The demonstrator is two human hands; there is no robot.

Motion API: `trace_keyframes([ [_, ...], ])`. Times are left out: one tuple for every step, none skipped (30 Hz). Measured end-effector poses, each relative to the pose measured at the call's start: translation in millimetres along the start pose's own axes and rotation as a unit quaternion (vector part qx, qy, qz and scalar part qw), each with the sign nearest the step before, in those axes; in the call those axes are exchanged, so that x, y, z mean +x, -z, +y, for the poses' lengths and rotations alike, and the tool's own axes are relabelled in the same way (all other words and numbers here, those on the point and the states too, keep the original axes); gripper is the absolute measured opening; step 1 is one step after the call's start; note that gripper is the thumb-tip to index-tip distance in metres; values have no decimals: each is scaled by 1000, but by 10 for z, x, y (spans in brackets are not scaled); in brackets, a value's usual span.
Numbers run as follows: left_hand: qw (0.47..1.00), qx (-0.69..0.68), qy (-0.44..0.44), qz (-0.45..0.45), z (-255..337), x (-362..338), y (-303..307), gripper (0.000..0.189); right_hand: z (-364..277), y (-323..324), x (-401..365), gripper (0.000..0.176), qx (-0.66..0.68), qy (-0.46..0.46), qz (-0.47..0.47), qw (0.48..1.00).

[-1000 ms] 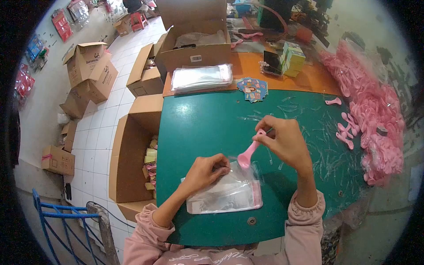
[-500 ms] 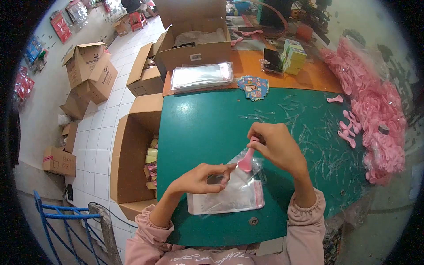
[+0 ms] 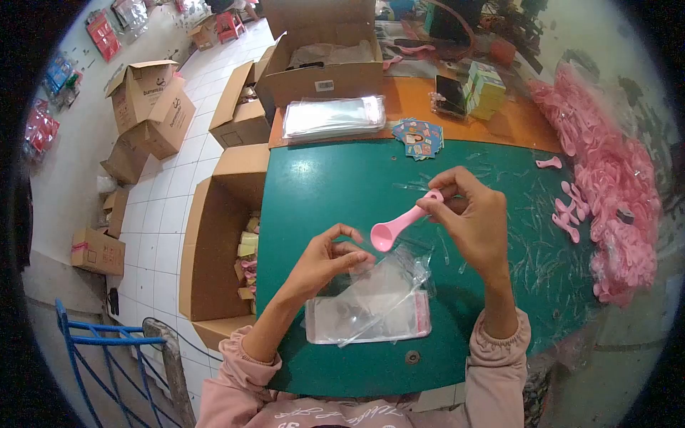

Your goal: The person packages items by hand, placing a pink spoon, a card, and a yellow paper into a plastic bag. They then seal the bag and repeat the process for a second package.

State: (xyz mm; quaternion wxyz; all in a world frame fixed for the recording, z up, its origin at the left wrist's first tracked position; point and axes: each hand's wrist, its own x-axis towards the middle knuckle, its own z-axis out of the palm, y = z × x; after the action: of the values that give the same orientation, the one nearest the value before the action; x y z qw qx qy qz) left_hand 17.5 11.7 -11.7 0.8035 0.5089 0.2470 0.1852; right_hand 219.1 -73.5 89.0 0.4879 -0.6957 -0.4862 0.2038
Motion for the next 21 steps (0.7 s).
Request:
trace_keyframes([
  [1000,9,4,5,10,-2,-2,26,-11,-14,-8,17,20,6,15,1000],
  [1000,19,9,10,34,-5,-6,26,-21,-26,-19,17,14,5,6,1000],
  [999,28,13,14,45,-11,-11,25,-30,-35,-31,17,8,4,-3,1000],
  [1000,16,13,15,45,-14,-13,25,-33,-42,-38,17,2,3,-12,1000],
  [1000,5,13,15,45,-16,-15,25,-31,-50,-40,17,0,3,-13,1000],
  [1000,-7,13,15,44,-19,-16,25,-28,-58,-41,17,-1,4,-14,1000],
  [1000,-10,9,17,37,-19,-15,25,-24,-67,-40,17,-2,5,-16,1000],
  [1000,-13,5,18,28,-17,-12,26,-21,-74,-41,17,2,13,-15,1000],
  [1000,-17,1,19,24,-15,-11,26,-16,-80,-46,17,6,22,-15,1000],
  [1000,-14,0,21,27,-15,-11,26,-14,-85,-49,17,10,30,-14,999],
  [1000,-11,0,22,34,-15,-12,26,-15,-87,-50,17,13,31,-18,999],
  [1000,-9,-1,23,37,-15,-13,26,-18,-87,-52,17,15,32,-23,999],
  [1000,-10,-5,21,28,-13,-14,27,-20,-86,-53,17,18,33,-27,999],
  [1000,-12,-8,20,14,-9,-14,27,-17,-88,-53,17,18,28,-34,999],
  [1000,-14,-12,17,6,-5,-15,28,-13,-90,-51,17,17,23,-40,999],
  [1000,-5,-9,7,6,-5,-13,29,-10,-91,-51,17,16,19,-46,999],
  [1000,4,-5,-4,6,-10,-8,30,-14,-93,-52,17,21,10,-58,998],
  [1000,13,-2,-15,6,-11,-7,32,-21,-99,-50,17,26,1,-69,997],
  [999,26,-1,-22,11,-14,-18,33,-27,-106,-50,17,32,-8,-81,996],
  [999,38,-1,-29,23,-20,-37,33,-22,-117,-52,17,41,-8,-88,995],
  [998,51,-1,-36,26,-23,-52,34,-7,-133,-52,18,51,-9,-96,994],
])
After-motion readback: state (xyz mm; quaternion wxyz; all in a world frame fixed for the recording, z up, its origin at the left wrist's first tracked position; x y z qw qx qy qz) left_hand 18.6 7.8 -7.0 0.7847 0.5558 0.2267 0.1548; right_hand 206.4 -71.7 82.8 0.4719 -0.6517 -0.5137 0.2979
